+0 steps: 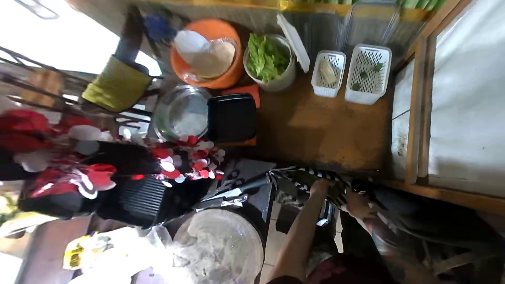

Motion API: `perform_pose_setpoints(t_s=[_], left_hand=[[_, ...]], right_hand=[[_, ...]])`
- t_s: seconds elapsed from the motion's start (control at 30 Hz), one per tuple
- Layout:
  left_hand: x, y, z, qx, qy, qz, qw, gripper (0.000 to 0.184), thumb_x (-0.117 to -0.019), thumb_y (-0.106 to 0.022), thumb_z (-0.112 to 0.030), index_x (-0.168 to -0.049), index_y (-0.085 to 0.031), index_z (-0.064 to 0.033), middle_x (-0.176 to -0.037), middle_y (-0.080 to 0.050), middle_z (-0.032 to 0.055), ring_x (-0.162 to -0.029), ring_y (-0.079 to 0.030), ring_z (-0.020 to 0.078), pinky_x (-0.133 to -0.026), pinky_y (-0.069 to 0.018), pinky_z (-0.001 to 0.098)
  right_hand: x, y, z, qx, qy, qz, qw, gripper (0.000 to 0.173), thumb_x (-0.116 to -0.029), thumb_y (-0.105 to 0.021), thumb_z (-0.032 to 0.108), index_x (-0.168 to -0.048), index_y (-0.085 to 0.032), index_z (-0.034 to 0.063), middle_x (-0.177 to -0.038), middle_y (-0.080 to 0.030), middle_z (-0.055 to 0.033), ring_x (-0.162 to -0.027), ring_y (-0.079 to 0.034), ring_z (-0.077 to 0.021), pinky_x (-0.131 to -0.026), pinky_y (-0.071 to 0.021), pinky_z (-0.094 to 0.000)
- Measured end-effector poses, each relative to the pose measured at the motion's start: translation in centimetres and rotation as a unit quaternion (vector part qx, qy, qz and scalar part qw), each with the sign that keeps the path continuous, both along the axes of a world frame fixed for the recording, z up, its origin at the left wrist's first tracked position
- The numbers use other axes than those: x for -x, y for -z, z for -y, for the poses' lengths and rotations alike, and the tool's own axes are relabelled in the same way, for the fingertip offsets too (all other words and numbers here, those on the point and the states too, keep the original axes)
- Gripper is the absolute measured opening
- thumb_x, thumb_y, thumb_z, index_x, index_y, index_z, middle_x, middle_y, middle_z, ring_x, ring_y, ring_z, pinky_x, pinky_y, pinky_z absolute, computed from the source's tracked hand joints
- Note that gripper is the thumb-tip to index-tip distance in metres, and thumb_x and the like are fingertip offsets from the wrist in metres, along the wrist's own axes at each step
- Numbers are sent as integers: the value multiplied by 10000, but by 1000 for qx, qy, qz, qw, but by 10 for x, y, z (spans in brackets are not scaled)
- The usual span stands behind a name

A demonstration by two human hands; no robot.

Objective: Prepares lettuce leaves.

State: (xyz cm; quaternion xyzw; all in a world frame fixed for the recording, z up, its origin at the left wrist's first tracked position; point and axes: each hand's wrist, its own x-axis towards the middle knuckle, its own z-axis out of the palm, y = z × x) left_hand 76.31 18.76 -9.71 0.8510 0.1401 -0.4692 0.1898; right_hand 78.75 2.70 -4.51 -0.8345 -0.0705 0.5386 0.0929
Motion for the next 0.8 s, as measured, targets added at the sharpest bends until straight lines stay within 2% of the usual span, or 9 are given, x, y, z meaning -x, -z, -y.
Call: perform_pose_setpoints(t_s=[0.1, 0.23, 0.33, 0.43, 0.53, 0.6, 0.7, 0.73, 0.8], left_hand=[[10, 6, 9, 89, 19, -45, 995, 637, -852, -783, -197, -1433, -559, -63, -1514, -492, 201, -1377, -471, 435, -1063, -416, 687], [36, -32, 26, 73, 15, -69, 995, 569, -896, -710, -428, -1336, -637, -74, -1380, -600, 225, -1278, -552, 451, -991, -426, 730], [68, -56, 23, 61, -31, -6, 998, 478, -916, -683, -346, -1307, -651, -73, -1351, -615, 212, -1239, -574, 441, -991, -443, 701], [105, -77, 15, 71, -46, 87, 993, 397, -980, -617, -210, -1331, -627, -25, -1454, -555, 181, -1353, -499, 395, -1151, -354, 624], [152, -98, 6, 75, -9, 237, 969, 327, -980, -643, -183, -1283, -664, -61, -1440, -571, 139, -1371, -494, 347, -1165, -376, 550], [193, -105, 5, 77, -82, 327, 939, 333, -913, -735, -227, -1227, -712, -119, -1355, -636, 107, -1315, -546, 321, -1128, -424, 524], [267, -105, 19, 41, -316, 332, 888, 449, -935, -712, -229, -1378, -644, -216, -1359, -654, 69, -1257, -611, 294, -1041, -501, 559], [296, -109, 27, 25, -418, 303, 856, 471, -952, -694, -228, -1416, -612, -232, -1350, -657, 73, -1233, -625, 308, -1010, -510, 592], [360, -113, 60, -21, -615, 257, 745, 493, -986, -645, -225, -1470, -557, -222, -1350, -658, 105, -1231, -628, 347, -996, -502, 637]], right_hand=[[17, 1, -1, 4, 8, 7, 1000, 995, -813, -829, 349, -1602, -272, 111, -1305, -635, -255, -1161, -642, -449, -979, -512, -641], [29, 7, 0, 0, -11, 4, 1000, 866, -885, -755, 346, -1581, -313, 80, -1324, -631, -244, -1192, -632, -431, -1007, -498, -636], [35, 1, -7, -6, -113, 22, 993, 620, -989, -619, 438, -1509, -479, 131, -1345, -640, -205, -1233, -621, -405, -1037, -485, -628], [44, -9, -20, -20, -244, 33, 969, 443, -1014, -577, 381, -1373, -630, 127, -1303, -663, -217, -1218, -625, -422, -1009, -491, -649], [60, -8, -34, -7, -412, 5, 911, 468, -1034, -559, 335, -1384, -597, 26, -1376, -606, -257, -1304, -567, -420, -1087, -444, -615], [72, -11, -43, 0, -530, -12, 848, 545, -1033, -569, 316, -1456, -513, -22, -1467, -523, -282, -1391, -483, -427, -1159, -379, -599], [82, -24, -53, 0, -639, -12, 769, 636, -1000, -632, 303, -1528, -428, 15, -1492, -510, -257, -1392, -492, -400, -1159, -392, -571], [82, -27, -54, -33, -669, 0, 743, 589, -979, -647, 258, -1474, -488, -18, -1400, -572, -303, -1306, -561, -453, -1098, -441, -623], [112, -90, -85, 38, -747, -37, 663, 502, -1080, -505, 258, -1492, -463, -25, -1459, -526, -300, -1366, -513, -441, -1143, -397, -592]])
